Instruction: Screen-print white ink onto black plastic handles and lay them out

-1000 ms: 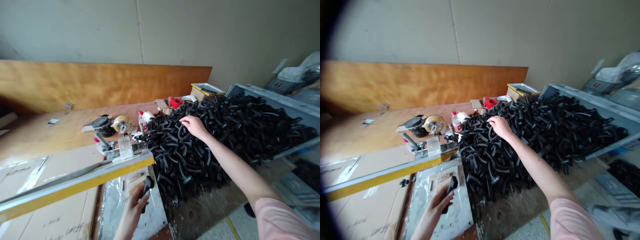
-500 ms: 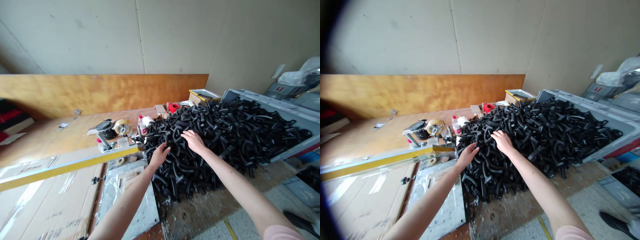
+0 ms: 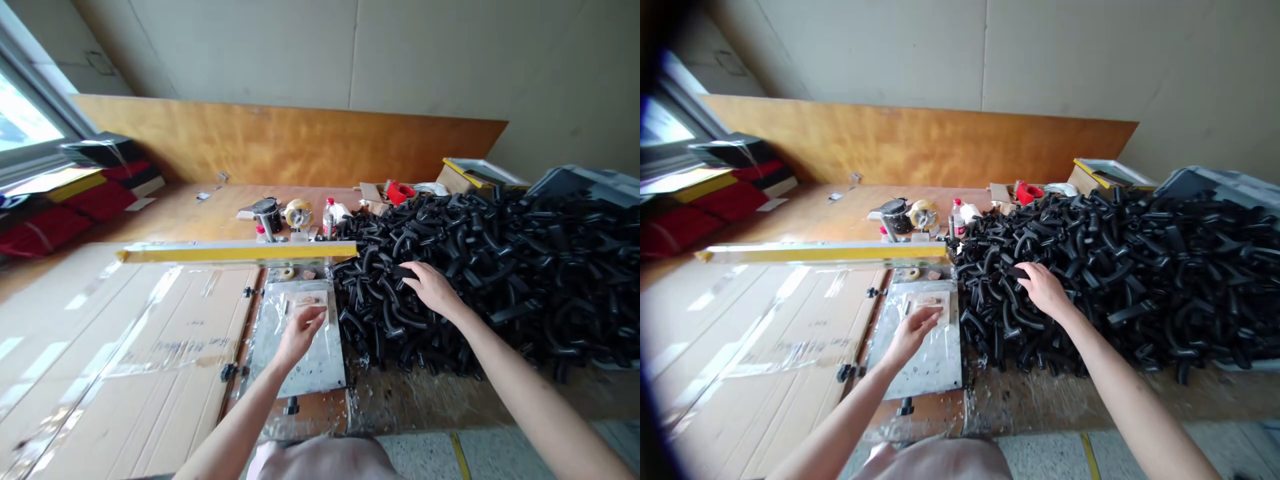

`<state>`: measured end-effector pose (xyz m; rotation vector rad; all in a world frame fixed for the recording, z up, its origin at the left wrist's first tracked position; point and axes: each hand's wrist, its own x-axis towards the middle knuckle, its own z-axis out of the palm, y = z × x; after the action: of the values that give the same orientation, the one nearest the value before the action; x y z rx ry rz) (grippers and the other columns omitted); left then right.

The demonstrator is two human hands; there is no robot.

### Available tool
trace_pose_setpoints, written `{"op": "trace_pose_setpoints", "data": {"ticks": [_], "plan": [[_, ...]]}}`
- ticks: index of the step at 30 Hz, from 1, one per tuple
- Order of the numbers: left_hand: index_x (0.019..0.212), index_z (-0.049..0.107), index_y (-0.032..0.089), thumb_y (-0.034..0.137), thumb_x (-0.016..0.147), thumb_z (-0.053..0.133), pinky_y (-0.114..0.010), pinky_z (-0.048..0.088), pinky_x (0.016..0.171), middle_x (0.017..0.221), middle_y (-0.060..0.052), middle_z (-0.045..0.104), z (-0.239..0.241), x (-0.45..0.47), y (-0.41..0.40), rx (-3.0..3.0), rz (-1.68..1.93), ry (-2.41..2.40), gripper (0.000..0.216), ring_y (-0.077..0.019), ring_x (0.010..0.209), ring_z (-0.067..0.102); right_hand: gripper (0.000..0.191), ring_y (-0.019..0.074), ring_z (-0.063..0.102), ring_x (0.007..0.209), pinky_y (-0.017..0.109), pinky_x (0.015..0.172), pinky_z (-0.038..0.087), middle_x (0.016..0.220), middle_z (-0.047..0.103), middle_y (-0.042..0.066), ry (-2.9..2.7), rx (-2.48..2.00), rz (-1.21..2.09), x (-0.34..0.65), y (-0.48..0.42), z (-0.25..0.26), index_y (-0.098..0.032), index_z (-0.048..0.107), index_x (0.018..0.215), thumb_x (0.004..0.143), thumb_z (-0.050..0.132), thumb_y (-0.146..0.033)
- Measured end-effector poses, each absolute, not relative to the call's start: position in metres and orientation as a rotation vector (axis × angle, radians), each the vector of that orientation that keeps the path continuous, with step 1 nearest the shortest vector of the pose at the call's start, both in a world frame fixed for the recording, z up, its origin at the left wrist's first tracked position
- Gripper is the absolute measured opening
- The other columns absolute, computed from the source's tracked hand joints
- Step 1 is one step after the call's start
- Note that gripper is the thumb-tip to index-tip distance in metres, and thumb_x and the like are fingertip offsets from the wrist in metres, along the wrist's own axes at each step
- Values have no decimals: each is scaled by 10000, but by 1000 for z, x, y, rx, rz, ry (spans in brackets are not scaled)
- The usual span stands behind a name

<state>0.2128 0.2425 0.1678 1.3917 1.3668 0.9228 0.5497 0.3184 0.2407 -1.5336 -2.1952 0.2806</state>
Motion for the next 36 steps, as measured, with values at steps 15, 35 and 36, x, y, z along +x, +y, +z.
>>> {"op": "trace_pose_setpoints", "data": {"ticks": [15, 35, 36], "plan": [[968, 687, 163, 575, 694, 676, -297, 538, 750, 991, -91, 729, 108, 50, 130, 803, 1082, 1629, 495, -226, 898, 673, 228, 188, 580, 983, 310, 874, 465, 983, 642, 38, -2372, -1258, 493, 311, 300, 123, -220, 682, 1016, 833, 615, -101], [1026, 661, 137, 581, 715, 662, -322, 543, 790, 969, -102, 708, 166, 42, 185, 919, 1297, 1560, 543, -208, 865, 666, 493, 243, 391, 1329, 409, 1093, 308, 1419, 484, 88, -2566, -1107, 280, 282, 316, 106, -211, 439, 1408, 940, 491, -357], [1068, 645, 140, 570, 736, 650, -322, 545, 791, 968, -96, 700, 180, 42, 195, 943, 1349, 1530, 544, -197, 853, 662, 538, 245, 352, 1363, 424, 1115, 279, 1461, 432, 90, -2608, -1073, 302, 279, 319, 102, -210, 405, 1430, 933, 501, -391]]}}
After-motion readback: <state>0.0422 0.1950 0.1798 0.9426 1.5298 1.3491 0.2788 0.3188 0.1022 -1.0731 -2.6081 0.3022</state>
